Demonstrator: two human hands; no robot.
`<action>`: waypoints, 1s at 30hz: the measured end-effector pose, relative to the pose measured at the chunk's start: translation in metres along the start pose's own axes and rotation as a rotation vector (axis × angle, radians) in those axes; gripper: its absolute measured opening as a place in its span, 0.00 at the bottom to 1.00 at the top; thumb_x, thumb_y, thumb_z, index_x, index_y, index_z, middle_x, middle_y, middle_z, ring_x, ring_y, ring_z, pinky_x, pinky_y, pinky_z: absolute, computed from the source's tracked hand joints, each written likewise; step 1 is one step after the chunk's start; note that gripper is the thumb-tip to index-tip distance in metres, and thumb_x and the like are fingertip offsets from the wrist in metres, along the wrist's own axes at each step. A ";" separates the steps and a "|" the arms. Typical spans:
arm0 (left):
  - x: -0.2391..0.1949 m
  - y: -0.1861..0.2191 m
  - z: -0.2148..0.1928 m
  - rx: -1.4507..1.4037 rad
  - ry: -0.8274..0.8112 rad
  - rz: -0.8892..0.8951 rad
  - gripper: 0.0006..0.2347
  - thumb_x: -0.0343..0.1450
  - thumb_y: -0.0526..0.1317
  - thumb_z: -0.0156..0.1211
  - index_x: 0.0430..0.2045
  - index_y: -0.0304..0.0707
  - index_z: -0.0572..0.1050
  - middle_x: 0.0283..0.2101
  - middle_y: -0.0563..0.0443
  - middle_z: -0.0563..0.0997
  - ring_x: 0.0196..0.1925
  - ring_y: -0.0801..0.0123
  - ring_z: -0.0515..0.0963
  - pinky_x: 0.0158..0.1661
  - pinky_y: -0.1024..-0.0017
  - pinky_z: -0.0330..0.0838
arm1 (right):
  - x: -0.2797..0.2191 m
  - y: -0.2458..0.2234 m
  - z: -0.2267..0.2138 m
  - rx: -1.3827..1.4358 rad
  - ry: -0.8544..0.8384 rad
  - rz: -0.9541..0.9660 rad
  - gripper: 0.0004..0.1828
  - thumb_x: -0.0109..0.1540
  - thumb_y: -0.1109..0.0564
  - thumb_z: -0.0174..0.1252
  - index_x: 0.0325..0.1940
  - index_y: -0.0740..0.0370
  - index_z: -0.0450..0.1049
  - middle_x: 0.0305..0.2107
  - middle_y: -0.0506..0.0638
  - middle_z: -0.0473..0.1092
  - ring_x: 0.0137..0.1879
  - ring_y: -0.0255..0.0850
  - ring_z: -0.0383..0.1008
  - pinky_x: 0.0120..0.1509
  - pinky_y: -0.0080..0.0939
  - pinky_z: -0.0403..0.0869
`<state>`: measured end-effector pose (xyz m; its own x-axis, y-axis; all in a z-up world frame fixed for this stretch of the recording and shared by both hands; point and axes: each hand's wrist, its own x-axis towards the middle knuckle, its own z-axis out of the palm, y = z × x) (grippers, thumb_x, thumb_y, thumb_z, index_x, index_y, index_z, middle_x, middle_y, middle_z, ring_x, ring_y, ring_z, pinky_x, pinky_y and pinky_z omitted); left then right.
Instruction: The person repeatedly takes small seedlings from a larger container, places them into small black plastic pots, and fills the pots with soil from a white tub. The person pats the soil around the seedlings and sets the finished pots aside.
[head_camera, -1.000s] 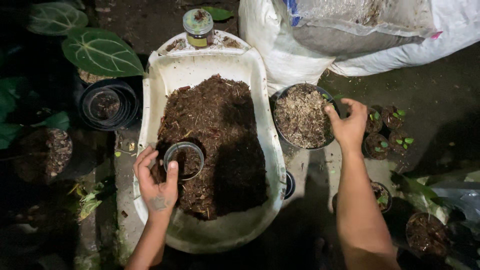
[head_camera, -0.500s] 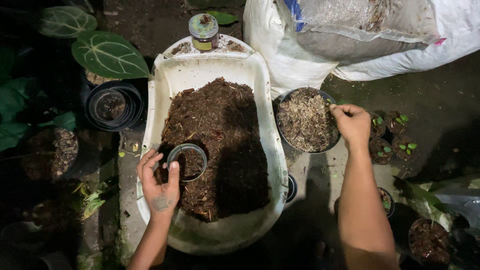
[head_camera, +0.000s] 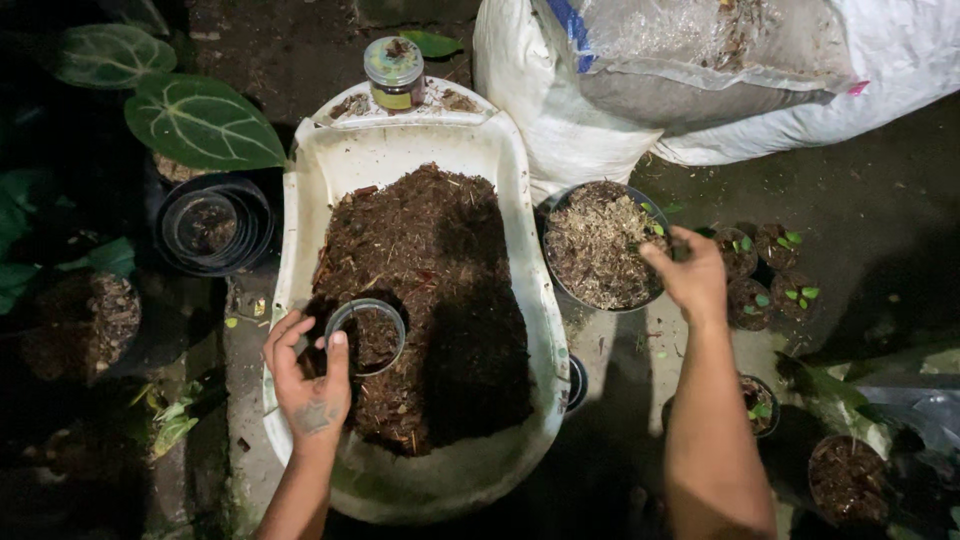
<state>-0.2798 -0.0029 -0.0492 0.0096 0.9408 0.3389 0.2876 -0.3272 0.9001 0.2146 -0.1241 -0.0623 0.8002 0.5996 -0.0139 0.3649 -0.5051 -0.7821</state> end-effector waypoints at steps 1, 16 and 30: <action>0.001 0.000 0.001 -0.016 -0.005 0.000 0.14 0.73 0.31 0.64 0.52 0.33 0.70 0.65 0.43 0.66 0.65 0.62 0.69 0.55 0.71 0.72 | 0.004 0.003 0.003 -0.015 -0.071 -0.061 0.38 0.54 0.44 0.74 0.63 0.61 0.73 0.47 0.59 0.77 0.52 0.50 0.78 0.58 0.45 0.76; 0.002 -0.005 0.000 -0.084 0.032 -0.013 0.14 0.73 0.29 0.64 0.51 0.30 0.70 0.64 0.43 0.67 0.57 0.68 0.71 0.51 0.74 0.74 | 0.040 0.021 0.018 -0.153 -0.108 -0.315 0.16 0.61 0.52 0.71 0.49 0.61 0.82 0.42 0.58 0.76 0.46 0.47 0.78 0.53 0.45 0.74; 0.008 -0.001 -0.010 -0.109 0.076 -0.011 0.13 0.75 0.31 0.64 0.52 0.31 0.71 0.62 0.46 0.69 0.57 0.71 0.73 0.52 0.74 0.74 | 0.015 -0.075 -0.016 0.244 -0.215 0.162 0.09 0.68 0.53 0.62 0.50 0.56 0.80 0.20 0.42 0.63 0.17 0.28 0.48 0.18 0.35 0.46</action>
<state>-0.2896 0.0044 -0.0442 -0.0668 0.9364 0.3445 0.1813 -0.3282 0.9271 0.2073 -0.0871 0.0066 0.7102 0.6542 -0.2599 0.0965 -0.4563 -0.8846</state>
